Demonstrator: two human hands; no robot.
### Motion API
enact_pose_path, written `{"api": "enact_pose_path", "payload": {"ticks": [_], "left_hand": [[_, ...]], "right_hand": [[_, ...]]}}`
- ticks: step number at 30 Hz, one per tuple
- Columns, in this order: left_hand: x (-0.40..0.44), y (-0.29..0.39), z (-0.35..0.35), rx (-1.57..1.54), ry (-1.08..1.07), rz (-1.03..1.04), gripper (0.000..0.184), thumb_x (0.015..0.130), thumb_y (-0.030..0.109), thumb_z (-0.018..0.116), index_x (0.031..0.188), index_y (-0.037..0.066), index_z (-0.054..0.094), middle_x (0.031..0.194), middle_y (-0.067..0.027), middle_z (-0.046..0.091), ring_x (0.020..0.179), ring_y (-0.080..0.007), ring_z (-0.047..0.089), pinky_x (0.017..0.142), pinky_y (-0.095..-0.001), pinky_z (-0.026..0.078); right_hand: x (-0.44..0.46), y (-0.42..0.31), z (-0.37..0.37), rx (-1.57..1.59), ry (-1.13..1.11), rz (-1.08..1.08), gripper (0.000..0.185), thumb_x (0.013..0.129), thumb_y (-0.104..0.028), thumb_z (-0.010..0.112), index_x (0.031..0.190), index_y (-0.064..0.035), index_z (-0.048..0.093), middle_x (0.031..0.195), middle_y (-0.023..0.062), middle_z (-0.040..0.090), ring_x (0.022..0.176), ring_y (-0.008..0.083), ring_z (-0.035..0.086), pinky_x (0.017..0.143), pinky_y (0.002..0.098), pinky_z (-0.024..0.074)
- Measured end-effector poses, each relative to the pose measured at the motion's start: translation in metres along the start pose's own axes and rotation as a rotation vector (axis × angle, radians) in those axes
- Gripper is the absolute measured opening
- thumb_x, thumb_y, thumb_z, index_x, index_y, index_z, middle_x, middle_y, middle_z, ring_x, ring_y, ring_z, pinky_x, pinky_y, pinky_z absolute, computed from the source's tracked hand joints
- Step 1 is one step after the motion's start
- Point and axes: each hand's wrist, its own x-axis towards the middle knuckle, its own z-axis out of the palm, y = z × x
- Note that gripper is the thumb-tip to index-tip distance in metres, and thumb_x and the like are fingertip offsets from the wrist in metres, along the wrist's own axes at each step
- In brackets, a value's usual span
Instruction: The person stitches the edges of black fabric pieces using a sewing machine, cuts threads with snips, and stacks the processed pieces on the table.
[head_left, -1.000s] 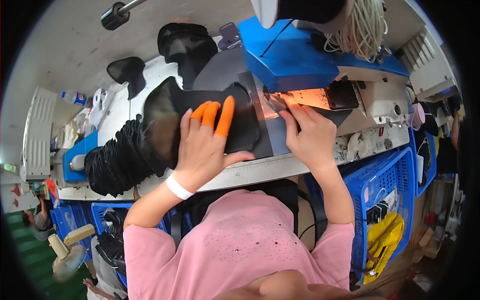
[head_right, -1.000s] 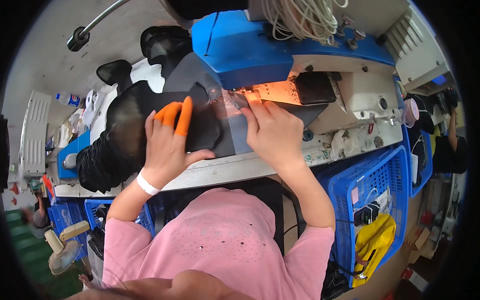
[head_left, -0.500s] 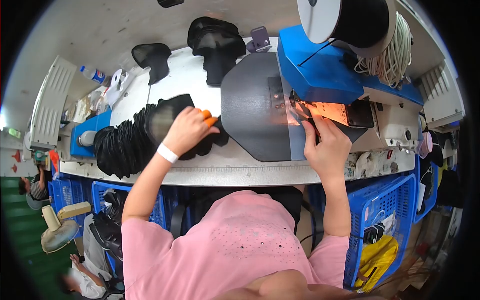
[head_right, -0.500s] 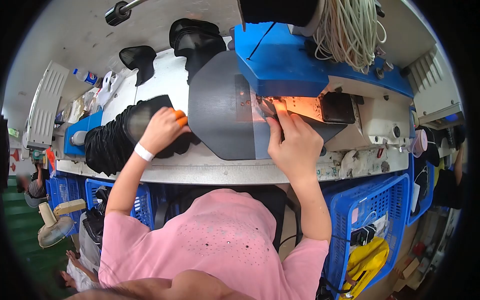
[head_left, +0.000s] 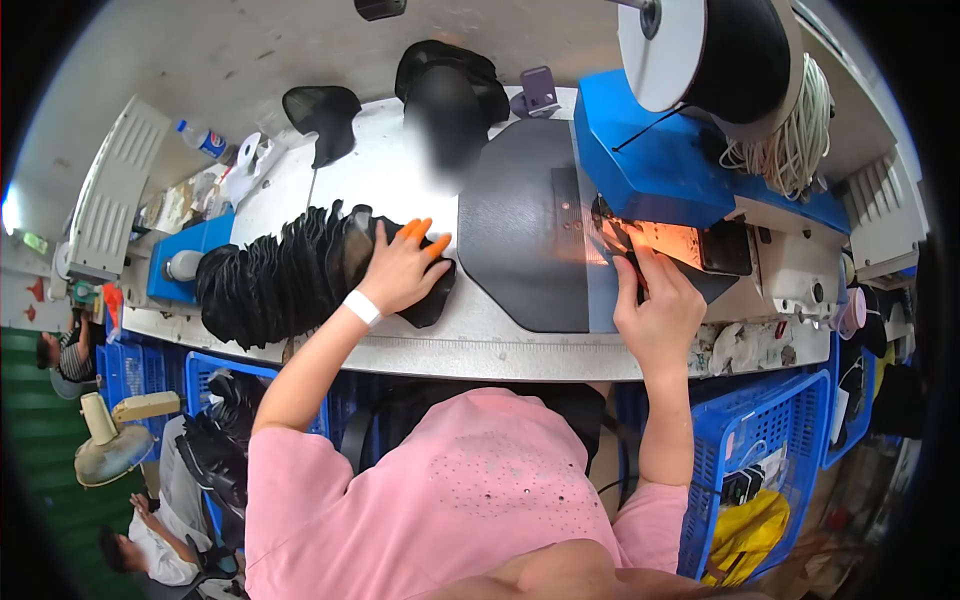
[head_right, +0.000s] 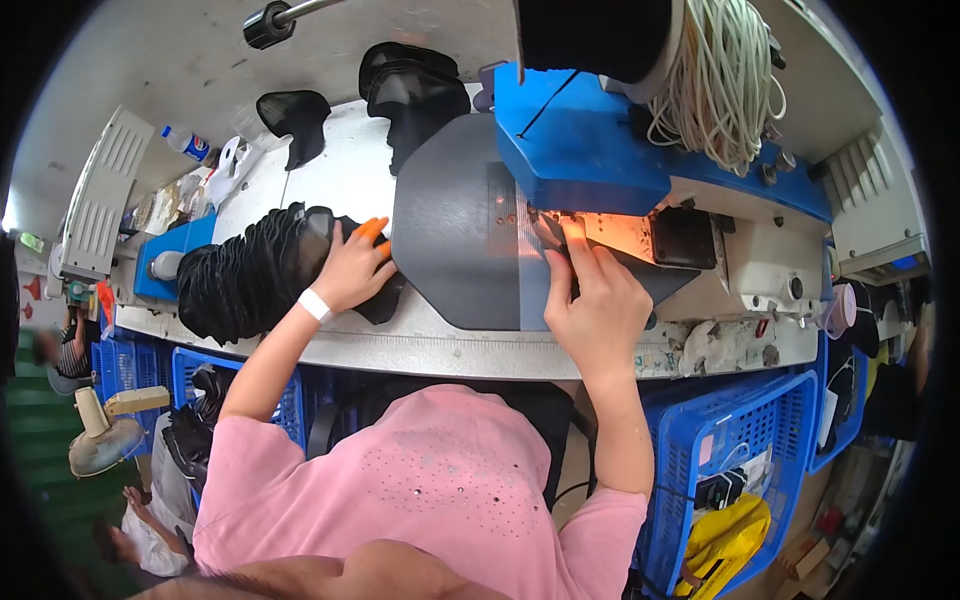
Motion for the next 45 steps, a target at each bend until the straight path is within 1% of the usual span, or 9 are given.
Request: {"api": "enact_pose_path", "payload": {"ticks": [5,8,14,15,17,23,27,36,45], "left_hand": [[0.091,-0.004,0.039,-0.095,0.463,-0.018,0.049,0.084,0.023,0.062,0.131,0.009,0.055,0.141,-0.023,0.046,0.127,-0.039,0.046,0.102,-0.0596,0.037],[0.151,-0.021,0.069,0.148,0.328,-0.104,0.045,0.087,0.021,0.057,0.129,0.008,0.056,0.139,-0.0199,0.047,0.118,-0.0367,0.052,0.101,-0.0538,0.04],[0.17,-0.032,0.081,-0.352,0.3,-0.165,0.034,0.087,0.021,0.055,0.116,0.006,0.065,0.107,-0.0172,0.063,0.092,-0.0336,0.063,0.074,-0.0408,0.054],[0.165,-0.03,0.08,-0.317,0.522,-0.102,0.028,0.086,0.021,0.056,0.106,0.006,0.069,0.093,-0.0146,0.068,0.082,-0.0334,0.066,0.065,-0.0396,0.054],[0.158,-0.026,0.076,-0.244,0.42,-0.137,0.026,0.086,0.021,0.057,0.102,0.006,0.071,0.09,-0.0154,0.068,0.08,-0.0342,0.066,0.067,-0.0421,0.055],[0.116,-0.005,-0.025,-0.349,0.679,-0.339,0.035,0.088,0.037,0.065,0.082,0.003,0.072,0.077,-0.0204,0.067,0.075,-0.0407,0.066,0.067,-0.0468,0.053],[0.071,0.009,-0.101,-0.446,0.931,-0.238,0.033,0.08,0.027,0.078,0.093,-0.003,0.074,0.062,-0.0195,0.064,0.052,-0.0287,0.064,0.049,-0.0314,0.045],[0.036,0.125,-0.108,-0.096,0.766,0.386,0.015,0.072,0.017,0.078,0.077,0.004,0.074,0.073,-0.0047,0.07,0.058,-0.0197,0.056,0.052,-0.0309,0.049],[0.042,0.098,-0.114,-0.196,0.333,0.703,0.04,0.081,0.018,0.066,0.118,0.001,0.065,0.115,-0.0123,0.061,0.097,-0.03,0.053,0.087,-0.0385,0.044]], "right_hand": [[-0.002,0.002,0.003,0.006,0.025,-0.009,0.024,0.083,-0.02,0.07,0.104,-0.0094,0.07,0.074,0.0063,0.064,0.061,0.0255,0.064,0.055,0.0345,0.0492],[0.0,-0.002,-0.001,0.015,0.019,0.003,0.023,0.084,-0.02,0.069,0.103,-0.0092,0.07,0.075,0.007,0.065,0.062,0.0262,0.064,0.055,0.035,0.0497],[0.0,-0.002,0.0,0.019,0.026,0.001,0.023,0.084,-0.02,0.069,0.104,-0.008,0.07,0.077,0.0075,0.066,0.063,0.0265,0.065,0.055,0.0353,0.0496],[0.0,-0.001,0.001,0.02,0.03,0.002,0.024,0.084,-0.02,0.069,0.104,-0.0076,0.07,0.077,0.0075,0.067,0.063,0.0266,0.065,0.055,0.0353,0.0496],[-0.002,-0.001,0.001,0.024,0.025,0.005,0.024,0.084,-0.019,0.069,0.105,-0.0069,0.069,0.078,0.0076,0.067,0.063,0.0267,0.065,0.055,0.0353,0.0495],[0.0,-0.004,-0.004,0.127,0.032,0.033,0.022,0.083,-0.017,0.071,0.101,-0.0049,0.069,0.073,0.0083,0.066,0.06,0.0246,0.063,0.055,0.0343,0.0483],[-0.003,-0.002,-0.016,0.244,-0.057,0.135,0.019,0.082,-0.016,0.072,0.098,-0.0047,0.068,0.068,0.0088,0.065,0.058,0.0225,0.063,0.054,0.0336,0.0476],[0.0,-0.013,-0.042,0.316,-0.138,0.128,0.017,0.083,-0.001,0.062,0.099,-0.0033,0.065,0.082,0.0143,0.063,0.073,0.0341,0.064,0.063,0.0404,0.0488],[-0.005,-0.013,-0.024,0.224,-0.226,0.046,0.037,0.065,0.001,0.059,0.1,-0.0007,0.068,0.084,0.0093,0.06,0.078,0.0288,0.056,0.072,0.0403,0.0435]]}}
